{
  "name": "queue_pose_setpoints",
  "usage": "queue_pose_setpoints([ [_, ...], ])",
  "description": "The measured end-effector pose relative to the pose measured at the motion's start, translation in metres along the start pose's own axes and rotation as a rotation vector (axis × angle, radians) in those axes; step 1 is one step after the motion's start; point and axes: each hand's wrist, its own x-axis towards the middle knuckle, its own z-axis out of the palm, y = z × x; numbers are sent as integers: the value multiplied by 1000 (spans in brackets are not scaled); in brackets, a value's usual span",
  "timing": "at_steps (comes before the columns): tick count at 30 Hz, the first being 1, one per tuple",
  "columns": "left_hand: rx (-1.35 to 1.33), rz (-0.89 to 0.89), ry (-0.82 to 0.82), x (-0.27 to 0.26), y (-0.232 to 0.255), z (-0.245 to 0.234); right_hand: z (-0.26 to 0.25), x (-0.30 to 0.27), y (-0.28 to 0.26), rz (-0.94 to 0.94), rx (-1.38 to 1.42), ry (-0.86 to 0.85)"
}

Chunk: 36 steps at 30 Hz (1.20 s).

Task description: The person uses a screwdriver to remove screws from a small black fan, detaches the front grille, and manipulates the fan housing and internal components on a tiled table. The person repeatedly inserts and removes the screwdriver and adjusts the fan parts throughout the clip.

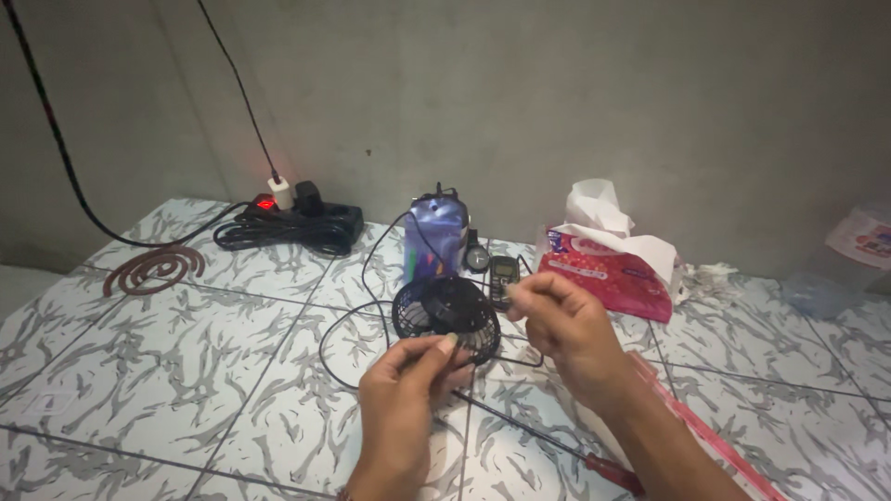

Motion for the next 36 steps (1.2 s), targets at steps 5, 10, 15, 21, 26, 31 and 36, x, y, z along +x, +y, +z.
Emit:
queue_pose_setpoints([
  [5, 87, 134, 74, -3, -1, 11, 10, -9, 1, -100, -230, -194],
  [10, 265, 176, 145, -7, -6, 11, 4, -3, -5, 2, 17, -90],
  [15, 19, 133, 87, 2, -13, 9, 2, 1, -6, 47, 119, -56],
  [21, -127, 79, 55, 7, -17, 5, 12, -6, -8, -54, -130, -65],
  [26, -123, 119, 60, 9, -20, 3, 29, -37, 1, -428, -876, 70],
  [31, -158, 69, 36, 11, -16, 1, 42, -63, 12, -757, -1094, 243],
  [36, -92, 81, -4, 8, -15, 0, 53, -54, 10, -388, -920, 151],
])
